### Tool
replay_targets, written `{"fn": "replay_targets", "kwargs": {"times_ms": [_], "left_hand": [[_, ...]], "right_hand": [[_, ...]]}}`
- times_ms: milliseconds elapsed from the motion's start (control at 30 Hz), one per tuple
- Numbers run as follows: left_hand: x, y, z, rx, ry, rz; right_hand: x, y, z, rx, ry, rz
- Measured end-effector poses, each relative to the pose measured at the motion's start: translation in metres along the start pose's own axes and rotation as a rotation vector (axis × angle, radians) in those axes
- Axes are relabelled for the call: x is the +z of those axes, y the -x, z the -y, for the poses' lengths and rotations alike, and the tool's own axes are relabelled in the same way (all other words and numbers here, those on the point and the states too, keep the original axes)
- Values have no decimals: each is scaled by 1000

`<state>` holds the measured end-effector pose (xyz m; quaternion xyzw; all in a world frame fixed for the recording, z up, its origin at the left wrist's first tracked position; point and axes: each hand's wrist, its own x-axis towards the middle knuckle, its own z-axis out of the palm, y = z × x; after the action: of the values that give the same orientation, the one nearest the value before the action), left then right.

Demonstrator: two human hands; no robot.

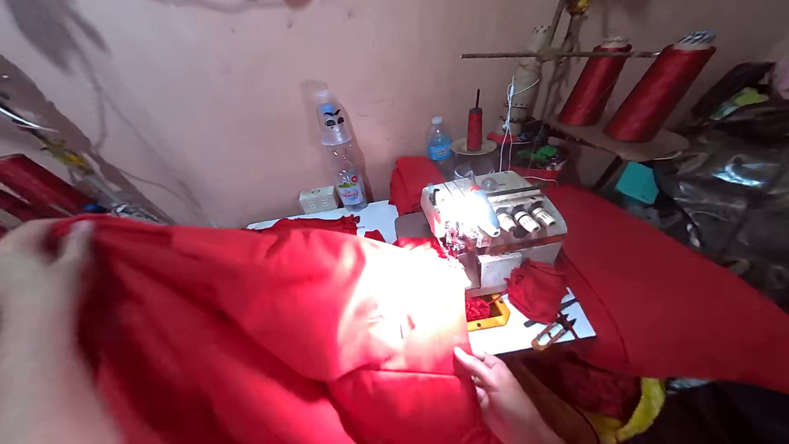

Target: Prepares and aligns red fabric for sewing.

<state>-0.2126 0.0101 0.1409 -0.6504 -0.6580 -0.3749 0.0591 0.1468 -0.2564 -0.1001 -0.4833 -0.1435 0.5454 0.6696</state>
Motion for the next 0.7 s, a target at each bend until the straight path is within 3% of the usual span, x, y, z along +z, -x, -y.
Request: {"fn": "replay_targets", "kwargs": {"times_ms": [67, 167, 233, 300, 333, 433, 567, 667, 700], "left_hand": [[39, -5, -29, 40, 54, 47], [90, 69, -85, 294, 215, 238], [123, 143, -102, 591, 344, 570], [140, 201, -115, 723, 297, 923], [147, 217, -118, 743, 201, 979], [164, 223, -112, 703, -39, 944], [171, 219, -86, 710, 92, 640], [130, 195, -106, 459, 125, 992], [118, 192, -110, 423, 148, 1026]], "right_hand": [[12, 3, -15, -17, -9, -49], [9, 8, -22, -85, 123, -77], [1, 11, -26, -99, 191, -84], [-5, 17, -26, -111, 252, -75], [-8, 20, -25, -126, 282, -74], [-15, 26, -21, -185, 333, -56], [-24, 25, -21, -207, 323, -46], [-30, 25, -19, -213, 291, -65], [-32, 25, -19, -214, 273, -70]]}}
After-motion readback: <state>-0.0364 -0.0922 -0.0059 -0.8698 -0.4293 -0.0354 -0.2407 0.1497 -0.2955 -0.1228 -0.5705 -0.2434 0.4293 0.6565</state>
